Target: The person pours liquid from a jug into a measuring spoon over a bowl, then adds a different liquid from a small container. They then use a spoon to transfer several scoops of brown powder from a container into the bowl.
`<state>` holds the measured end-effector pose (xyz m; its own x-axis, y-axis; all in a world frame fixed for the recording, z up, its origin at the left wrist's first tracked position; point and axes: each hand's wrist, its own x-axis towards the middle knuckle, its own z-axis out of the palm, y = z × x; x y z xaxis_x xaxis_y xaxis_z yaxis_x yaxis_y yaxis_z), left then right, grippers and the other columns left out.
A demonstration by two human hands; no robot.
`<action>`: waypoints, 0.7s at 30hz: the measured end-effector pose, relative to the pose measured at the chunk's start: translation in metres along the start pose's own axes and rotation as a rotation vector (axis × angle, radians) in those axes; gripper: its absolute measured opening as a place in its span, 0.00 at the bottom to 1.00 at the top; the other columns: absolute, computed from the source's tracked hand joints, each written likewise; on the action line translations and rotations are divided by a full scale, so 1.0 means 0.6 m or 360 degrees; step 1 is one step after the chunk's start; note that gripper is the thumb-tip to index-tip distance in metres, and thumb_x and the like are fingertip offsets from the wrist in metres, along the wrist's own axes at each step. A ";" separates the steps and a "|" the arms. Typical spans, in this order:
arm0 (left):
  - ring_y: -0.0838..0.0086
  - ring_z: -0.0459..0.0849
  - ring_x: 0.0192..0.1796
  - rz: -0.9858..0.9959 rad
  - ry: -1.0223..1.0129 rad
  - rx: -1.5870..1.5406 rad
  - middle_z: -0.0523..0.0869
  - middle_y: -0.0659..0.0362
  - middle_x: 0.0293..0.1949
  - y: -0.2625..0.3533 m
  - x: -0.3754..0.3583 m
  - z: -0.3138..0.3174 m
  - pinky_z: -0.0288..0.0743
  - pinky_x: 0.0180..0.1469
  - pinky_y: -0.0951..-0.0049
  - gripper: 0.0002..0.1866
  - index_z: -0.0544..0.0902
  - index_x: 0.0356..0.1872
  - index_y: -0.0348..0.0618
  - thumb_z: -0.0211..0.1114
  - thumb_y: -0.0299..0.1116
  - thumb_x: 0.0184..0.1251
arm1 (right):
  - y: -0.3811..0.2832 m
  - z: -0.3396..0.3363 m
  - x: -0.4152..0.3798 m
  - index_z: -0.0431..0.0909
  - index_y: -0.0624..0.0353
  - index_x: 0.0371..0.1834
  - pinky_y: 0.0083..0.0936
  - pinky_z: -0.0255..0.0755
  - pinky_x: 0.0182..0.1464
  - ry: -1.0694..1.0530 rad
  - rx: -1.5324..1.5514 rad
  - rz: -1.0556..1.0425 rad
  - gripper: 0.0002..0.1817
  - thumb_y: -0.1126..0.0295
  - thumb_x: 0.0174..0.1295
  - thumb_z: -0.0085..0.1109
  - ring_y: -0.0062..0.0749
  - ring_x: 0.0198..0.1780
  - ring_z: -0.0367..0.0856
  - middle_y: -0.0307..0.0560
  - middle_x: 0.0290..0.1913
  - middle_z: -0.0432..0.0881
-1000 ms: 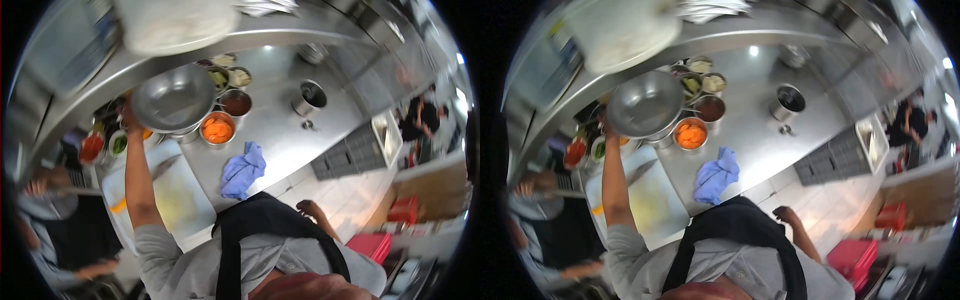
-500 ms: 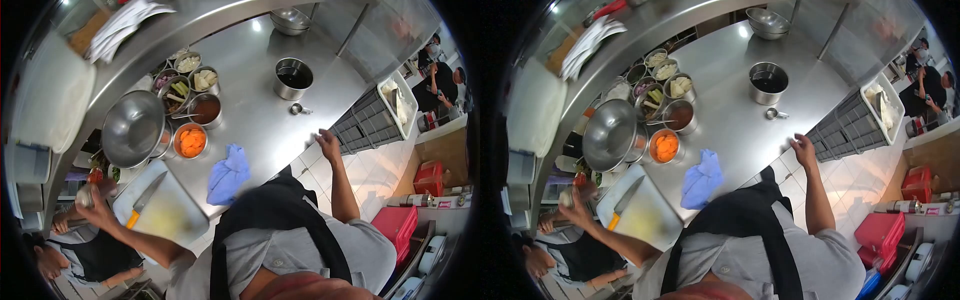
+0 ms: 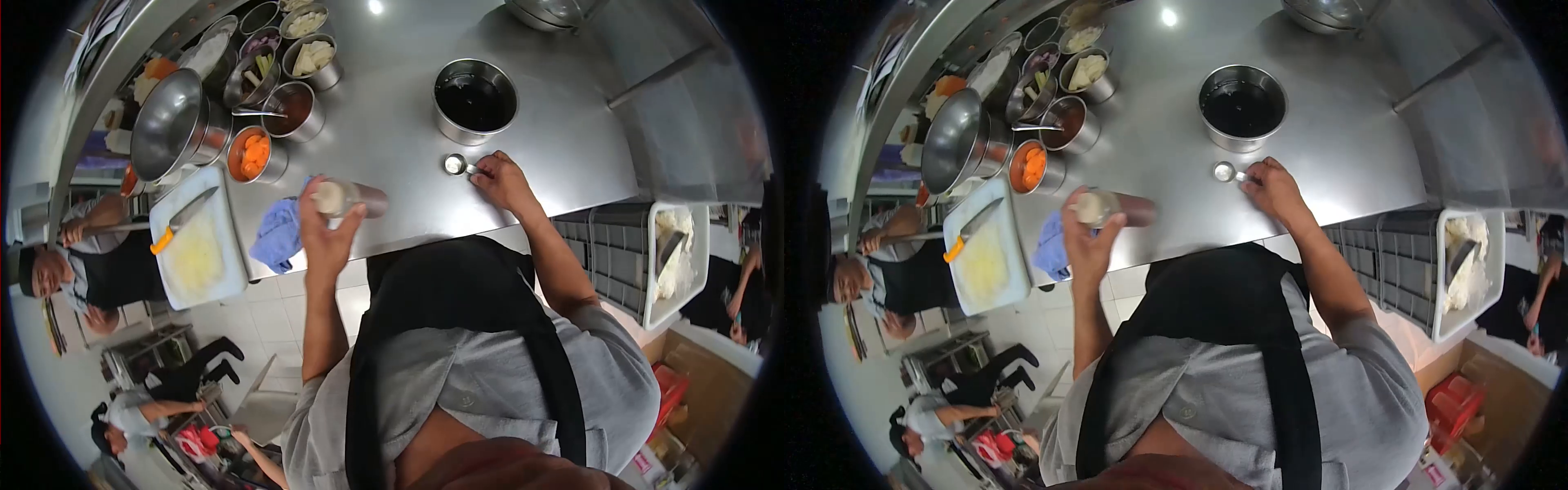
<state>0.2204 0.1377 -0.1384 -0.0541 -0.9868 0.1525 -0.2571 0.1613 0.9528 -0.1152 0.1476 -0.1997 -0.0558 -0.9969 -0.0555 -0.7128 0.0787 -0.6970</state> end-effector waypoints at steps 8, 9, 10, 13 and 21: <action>0.68 0.78 0.54 0.0106 0.0005 0.0036 0.76 0.51 0.55 -0.033 0.018 0.118 0.72 0.58 0.68 0.44 0.58 0.67 0.35 0.77 0.32 0.51 | -0.029 -0.080 -0.002 0.81 0.58 0.33 0.17 0.68 0.26 -0.0582 0.1428 0.0359 0.05 0.69 0.62 0.64 0.16 0.26 0.77 0.35 0.24 0.80; 0.68 0.78 0.54 0.0135 -0.0045 0.0066 0.76 0.51 0.54 -0.027 0.039 0.123 0.72 0.58 0.68 0.44 0.58 0.67 0.36 0.76 0.32 0.52 | -0.036 -0.102 0.003 0.81 0.56 0.33 0.14 0.66 0.22 -0.0503 0.1482 0.0328 0.05 0.68 0.63 0.62 0.14 0.23 0.75 0.36 0.24 0.80; 0.69 0.78 0.53 0.0163 -0.0096 0.0094 0.76 0.51 0.54 -0.019 0.057 0.130 0.72 0.57 0.68 0.44 0.58 0.67 0.36 0.76 0.32 0.52 | -0.043 -0.128 0.016 0.81 0.57 0.33 0.15 0.67 0.23 -0.0455 0.1430 0.0326 0.05 0.69 0.62 0.62 0.15 0.22 0.75 0.37 0.24 0.81; 0.63 0.78 0.56 0.0312 -0.0258 0.0480 0.77 0.49 0.55 0.051 0.120 0.153 0.71 0.59 0.65 0.41 0.64 0.65 0.38 0.76 0.33 0.49 | -0.047 -0.165 0.063 0.81 0.58 0.32 0.15 0.66 0.21 -0.0356 0.1329 0.0279 0.05 0.69 0.61 0.61 0.16 0.21 0.74 0.38 0.24 0.81; 0.52 0.75 0.60 0.0386 -0.0768 0.1626 0.77 0.46 0.57 0.188 0.209 0.202 0.65 0.64 0.54 0.35 0.70 0.65 0.49 0.67 0.28 0.52 | -0.032 -0.165 0.123 0.80 0.59 0.30 0.17 0.65 0.20 -0.0311 0.1348 0.0277 0.06 0.68 0.60 0.60 0.17 0.21 0.74 0.39 0.24 0.81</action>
<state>0.0679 0.0336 -0.0436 -0.5153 -0.8567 -0.0233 -0.8382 0.4982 0.2218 -0.1745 0.0724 -0.1197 0.0606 -0.9589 -0.2772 0.0560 0.2806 -0.9582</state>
